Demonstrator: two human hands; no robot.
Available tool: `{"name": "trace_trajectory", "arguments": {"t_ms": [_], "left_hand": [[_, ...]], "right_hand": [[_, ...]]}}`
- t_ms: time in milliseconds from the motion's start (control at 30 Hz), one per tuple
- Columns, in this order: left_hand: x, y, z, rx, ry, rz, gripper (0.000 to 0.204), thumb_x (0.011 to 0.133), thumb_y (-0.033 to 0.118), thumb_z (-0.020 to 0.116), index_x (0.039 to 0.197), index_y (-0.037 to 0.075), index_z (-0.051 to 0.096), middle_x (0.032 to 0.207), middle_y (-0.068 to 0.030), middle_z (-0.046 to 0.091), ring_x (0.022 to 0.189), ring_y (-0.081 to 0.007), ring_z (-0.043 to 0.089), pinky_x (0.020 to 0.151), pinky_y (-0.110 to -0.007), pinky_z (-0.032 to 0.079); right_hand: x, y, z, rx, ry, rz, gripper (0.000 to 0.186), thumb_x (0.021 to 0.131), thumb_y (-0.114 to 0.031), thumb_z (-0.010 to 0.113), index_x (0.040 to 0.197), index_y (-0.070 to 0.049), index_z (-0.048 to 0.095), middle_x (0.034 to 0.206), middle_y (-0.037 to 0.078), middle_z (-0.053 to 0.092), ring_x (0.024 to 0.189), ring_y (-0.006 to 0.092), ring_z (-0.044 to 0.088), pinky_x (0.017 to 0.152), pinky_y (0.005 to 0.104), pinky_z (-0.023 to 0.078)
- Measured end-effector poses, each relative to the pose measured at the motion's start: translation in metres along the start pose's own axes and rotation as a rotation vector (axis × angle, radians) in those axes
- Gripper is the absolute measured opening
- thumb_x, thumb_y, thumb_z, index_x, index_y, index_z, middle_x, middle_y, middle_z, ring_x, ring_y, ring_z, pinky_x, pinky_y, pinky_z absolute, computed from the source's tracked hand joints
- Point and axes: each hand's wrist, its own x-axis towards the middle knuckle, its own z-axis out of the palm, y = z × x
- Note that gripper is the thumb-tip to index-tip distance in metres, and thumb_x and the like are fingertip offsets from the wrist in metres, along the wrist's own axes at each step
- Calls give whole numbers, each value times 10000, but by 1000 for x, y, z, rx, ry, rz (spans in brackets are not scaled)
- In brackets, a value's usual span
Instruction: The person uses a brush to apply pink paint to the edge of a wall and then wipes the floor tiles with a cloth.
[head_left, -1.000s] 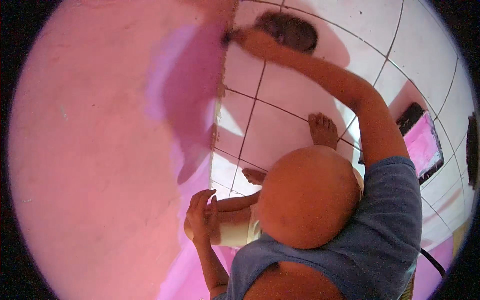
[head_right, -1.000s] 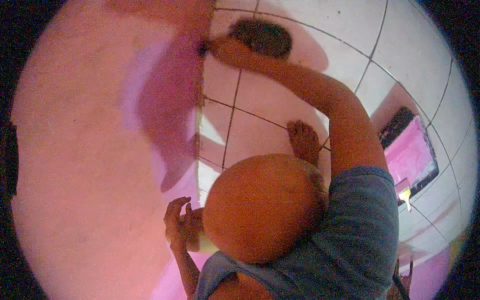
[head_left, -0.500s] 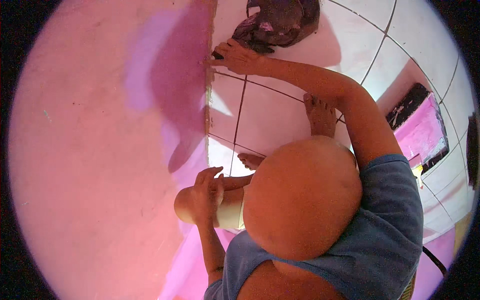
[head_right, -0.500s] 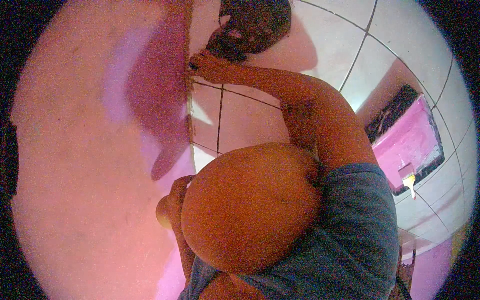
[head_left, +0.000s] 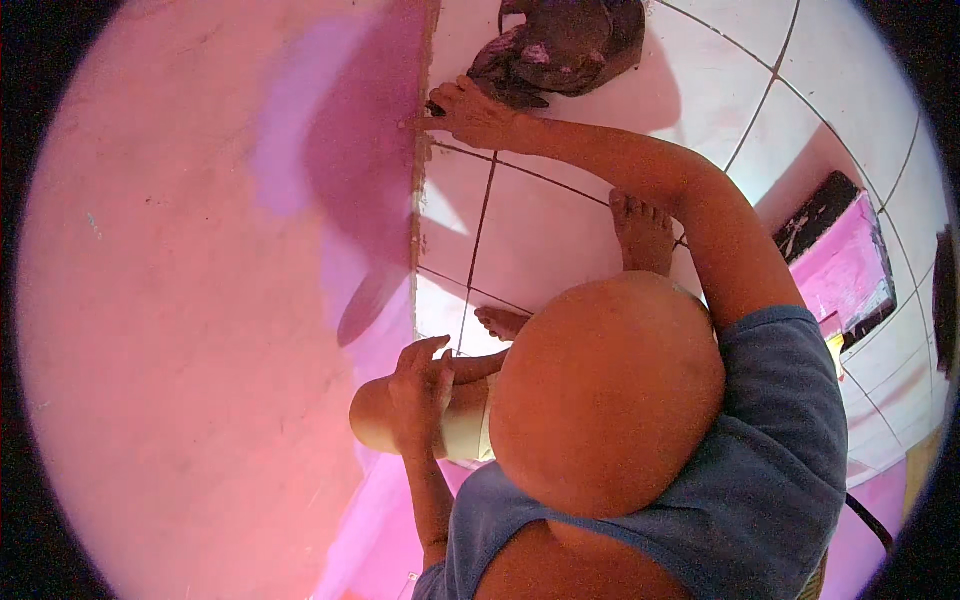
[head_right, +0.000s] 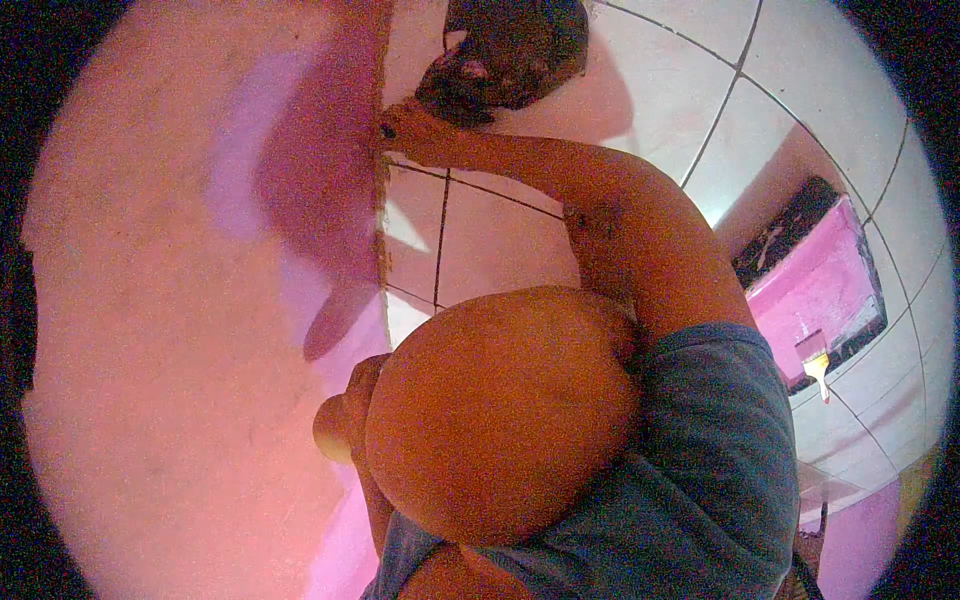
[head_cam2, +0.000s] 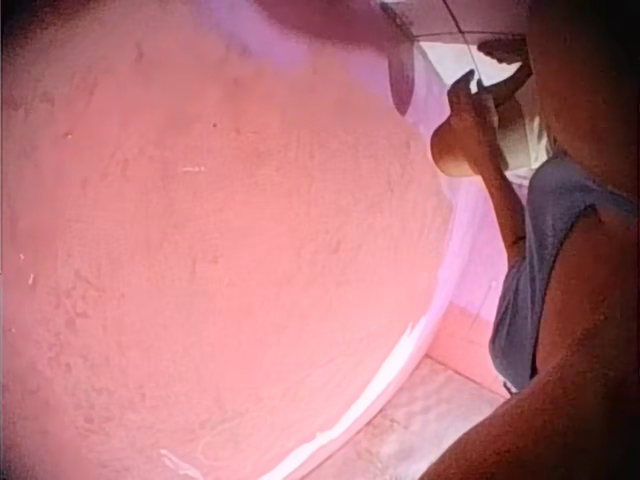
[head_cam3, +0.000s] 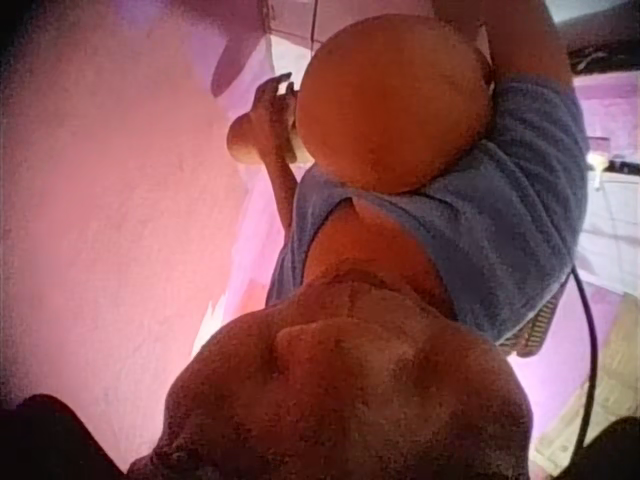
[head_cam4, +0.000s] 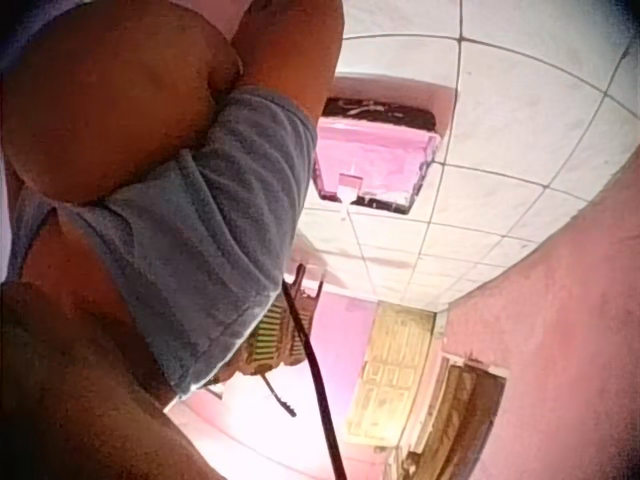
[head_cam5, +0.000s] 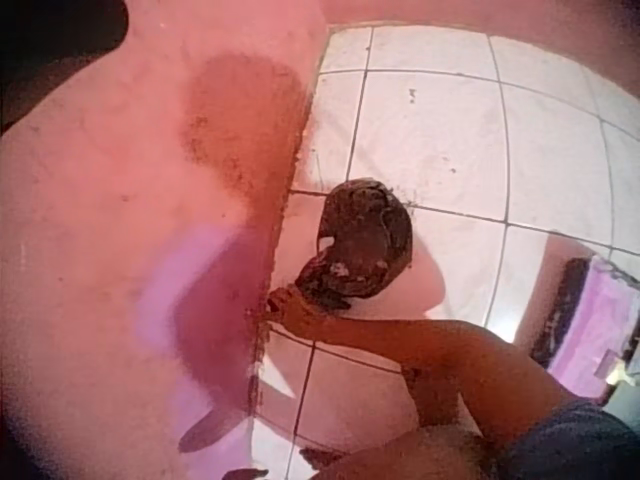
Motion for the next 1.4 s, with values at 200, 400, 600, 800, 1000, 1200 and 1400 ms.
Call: {"name": "trace_trajectory", "arguments": {"t_ms": [200, 400, 600, 800, 1000, 1200, 1400], "left_hand": [[1, -11, 5, 39, 1, 48, 238, 836, 143, 633, 1071, 105, 629, 1073, -134, 614, 985, -324, 598, 826, -413, 494], [-2, -5, 3, 13, -26, -47, 252, 830, 141, 637, 1077, 93, 626, 1070, -133, 616, 986, -322, 599, 827, -413, 492], [-6, 3, 5, -16, 5, 4, 246, 832, 101, 623, 1077, 83, 621, 1078, -141, 616, 988, -325, 599, 846, -407, 484], [-4, -29, 20, -66, 8, 109, 241, 835, 111, 630, 1073, 75, 622, 1069, -146, 619, 984, -323, 602, 853, -411, 479], [-8, -25, 18, -43, 23, 9, 229, 831, 92, 626, 1058, 58, 624, 1052, -141, 627, 985, -308, 598, 853, -404, 478], [-12, -27, 22, -88, 47, 46, 210, 840, 93, 617, 1047, 57, 624, 1028, -144, 633, 977, -310, 596, 837, -396, 480], [-9, -24, 17, -102, 15, -49, 208, 844, 96, 609, 1044, 40, 615, 1025, -136, 638, 987, -318, 591, 840, -414, 471]], "right_hand": [[3, 1, 18, 117, 37, 13, 598, 885, -139, 491, 1429, -330, 333, 1125, 97, 510, 1098, 236, 444, 864, 396, 323], [-7, 9, -1, 104, -54, -86, 517, 853, -170, 570, 1352, -228, 447, 1214, 122, 495, 1132, 263, 447, 933, 445, 321], [-22, 17, -19, 88, -36, -57, 450, 798, -148, 594, 1236, -82, 516, 1198, 121, 492, 1142, 251, 448, 955, 388, 353], [-12, 22, -15, 279, -106, 34, 353, 816, -72, 523, 1166, -51, 563, 1170, 140, 519, 1033, 300, 549, 879, 360, 488], [10, -17, 9, 242, 225, -24, 394, 834, -114, 513, 1224, -83, 549, 1183, 147, 520, 1101, 304, 541, 854, 364, 521], [19, -17, 26, 230, 122, 6, 439, 814, -151, 532, 1252, -127, 547, 1205, 132, 514, 1104, 275, 533, 875, 353, 496], [17, -17, 29, 72, 246, -9, 440, 795, -195, 558, 1225, -103, 561, 1219, 125, 512, 1074, 262, 535, 846, 338, 493]]}}
